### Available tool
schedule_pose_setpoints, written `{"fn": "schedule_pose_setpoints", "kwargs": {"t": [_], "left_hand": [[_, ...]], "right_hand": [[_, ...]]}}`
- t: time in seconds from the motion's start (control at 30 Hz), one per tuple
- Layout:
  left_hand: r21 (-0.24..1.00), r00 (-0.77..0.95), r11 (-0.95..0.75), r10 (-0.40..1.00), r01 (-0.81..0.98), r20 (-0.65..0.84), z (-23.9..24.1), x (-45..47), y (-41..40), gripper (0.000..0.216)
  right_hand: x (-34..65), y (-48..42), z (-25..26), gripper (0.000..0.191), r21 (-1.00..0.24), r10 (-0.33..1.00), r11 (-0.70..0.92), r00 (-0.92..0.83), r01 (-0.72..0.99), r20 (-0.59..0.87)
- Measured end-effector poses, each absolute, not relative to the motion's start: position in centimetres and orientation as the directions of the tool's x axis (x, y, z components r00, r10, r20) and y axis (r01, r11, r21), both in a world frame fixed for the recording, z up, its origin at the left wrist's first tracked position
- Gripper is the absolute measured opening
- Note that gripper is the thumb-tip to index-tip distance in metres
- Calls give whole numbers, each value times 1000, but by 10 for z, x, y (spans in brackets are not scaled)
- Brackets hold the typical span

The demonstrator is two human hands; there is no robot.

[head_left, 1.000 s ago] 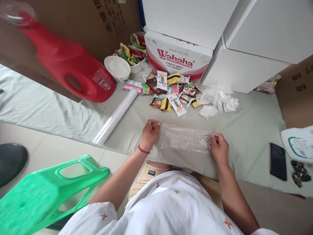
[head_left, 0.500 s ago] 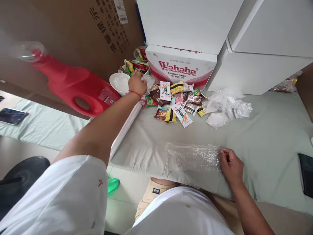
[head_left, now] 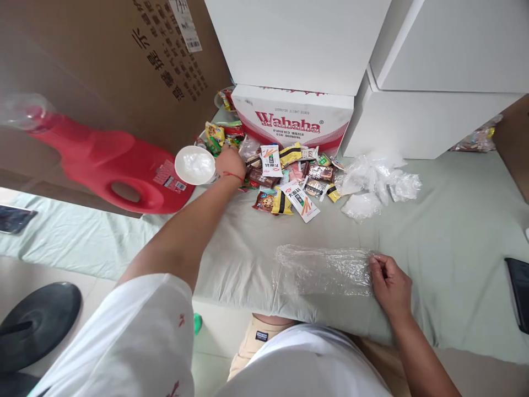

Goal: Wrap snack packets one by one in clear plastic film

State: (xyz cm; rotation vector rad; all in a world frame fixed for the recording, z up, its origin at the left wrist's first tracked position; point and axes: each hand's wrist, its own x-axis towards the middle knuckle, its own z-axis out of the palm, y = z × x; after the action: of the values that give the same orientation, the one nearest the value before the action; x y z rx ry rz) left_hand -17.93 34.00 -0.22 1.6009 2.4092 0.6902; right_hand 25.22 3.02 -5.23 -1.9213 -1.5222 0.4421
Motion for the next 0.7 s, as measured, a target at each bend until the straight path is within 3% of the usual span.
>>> {"fn": "schedule_pose_setpoints", "kwargs": {"t": [0.2,0.37,0.7], "left_hand": [[423,-308,190,923,886,232,3,-174,310,31],[366,-332,264,933,892,137,5,-179,319,31],[198,-206,172,964,965,168,14,-164,299,33]], "right_hand": [[254,29,-56,45,-682,952,-119,277,722,127],[254,28,-58,45,-705,952,-113,279,701,124],[252,30,-58,42,-751,952,-73,271,656,145]]}}
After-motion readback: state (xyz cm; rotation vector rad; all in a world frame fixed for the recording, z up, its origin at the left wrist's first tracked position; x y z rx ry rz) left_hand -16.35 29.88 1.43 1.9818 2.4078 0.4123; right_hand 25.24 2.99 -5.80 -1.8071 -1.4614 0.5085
